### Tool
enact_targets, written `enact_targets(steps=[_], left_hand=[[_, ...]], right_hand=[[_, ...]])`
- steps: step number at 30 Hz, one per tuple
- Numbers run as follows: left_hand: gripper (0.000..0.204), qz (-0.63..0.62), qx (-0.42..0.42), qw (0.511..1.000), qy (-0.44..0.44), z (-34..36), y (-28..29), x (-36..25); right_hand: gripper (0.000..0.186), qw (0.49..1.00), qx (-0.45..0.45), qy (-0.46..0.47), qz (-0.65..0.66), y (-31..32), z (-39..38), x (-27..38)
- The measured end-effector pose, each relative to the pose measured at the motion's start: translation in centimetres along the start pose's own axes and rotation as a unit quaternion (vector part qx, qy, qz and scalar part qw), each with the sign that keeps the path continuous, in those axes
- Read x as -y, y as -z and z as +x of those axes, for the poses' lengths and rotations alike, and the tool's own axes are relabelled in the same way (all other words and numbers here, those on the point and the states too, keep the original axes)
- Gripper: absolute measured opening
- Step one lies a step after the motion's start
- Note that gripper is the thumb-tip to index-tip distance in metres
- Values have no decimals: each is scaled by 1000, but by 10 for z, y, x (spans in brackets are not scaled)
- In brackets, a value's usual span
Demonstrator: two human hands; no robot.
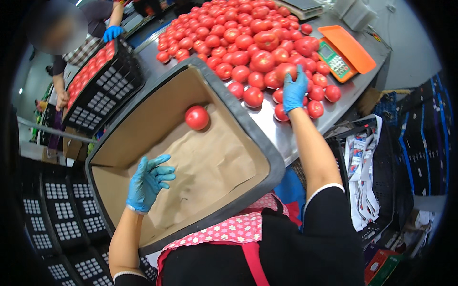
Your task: The person picks tomatoes from a large pile on a table and places them into a cardboard box lined with brown paper. They handle the tomatoes one by one, arranging them in rows within the box. Another person is visible in the background also sorting tomatoes.
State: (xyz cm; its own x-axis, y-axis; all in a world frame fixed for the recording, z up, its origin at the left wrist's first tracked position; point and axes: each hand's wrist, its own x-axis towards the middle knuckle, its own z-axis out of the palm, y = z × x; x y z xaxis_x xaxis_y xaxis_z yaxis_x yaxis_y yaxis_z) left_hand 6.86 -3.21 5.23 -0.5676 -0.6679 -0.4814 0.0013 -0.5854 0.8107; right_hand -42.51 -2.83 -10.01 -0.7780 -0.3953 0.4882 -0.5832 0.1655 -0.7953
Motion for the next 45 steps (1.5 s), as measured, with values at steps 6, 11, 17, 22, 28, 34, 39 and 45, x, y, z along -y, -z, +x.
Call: enact_targets(steps=[6,11,17,22,28,34,39,45], left_hand=[[60,6,6,1000,-7,-1,6,1],[58,-2,-10,1000,-15,0,10,2],[55,-7,-42,999,-25,-1,20,-1],[57,-7,-84,996,-24,-3,32,-4],[60,-36,-72,997,-16,3,40,4],[65,-111,-120,986,23,2,51,12],[67,-224,-18,974,-28,7,50,6],[44,-137,-112,983,-43,3,45,0]], right_hand=[[73,983,0,38,-180,7,25,42],[47,933,114,280,197,0,10,249],[23,588,546,568,-181,-60,-103,307],[38,565,495,526,-399,-115,-145,240],[33,571,551,468,-389,-109,-130,239],[85,619,719,315,-27,-70,-130,315],[95,582,721,283,247,-68,-145,320],[86,586,765,225,145,-64,-142,311]])
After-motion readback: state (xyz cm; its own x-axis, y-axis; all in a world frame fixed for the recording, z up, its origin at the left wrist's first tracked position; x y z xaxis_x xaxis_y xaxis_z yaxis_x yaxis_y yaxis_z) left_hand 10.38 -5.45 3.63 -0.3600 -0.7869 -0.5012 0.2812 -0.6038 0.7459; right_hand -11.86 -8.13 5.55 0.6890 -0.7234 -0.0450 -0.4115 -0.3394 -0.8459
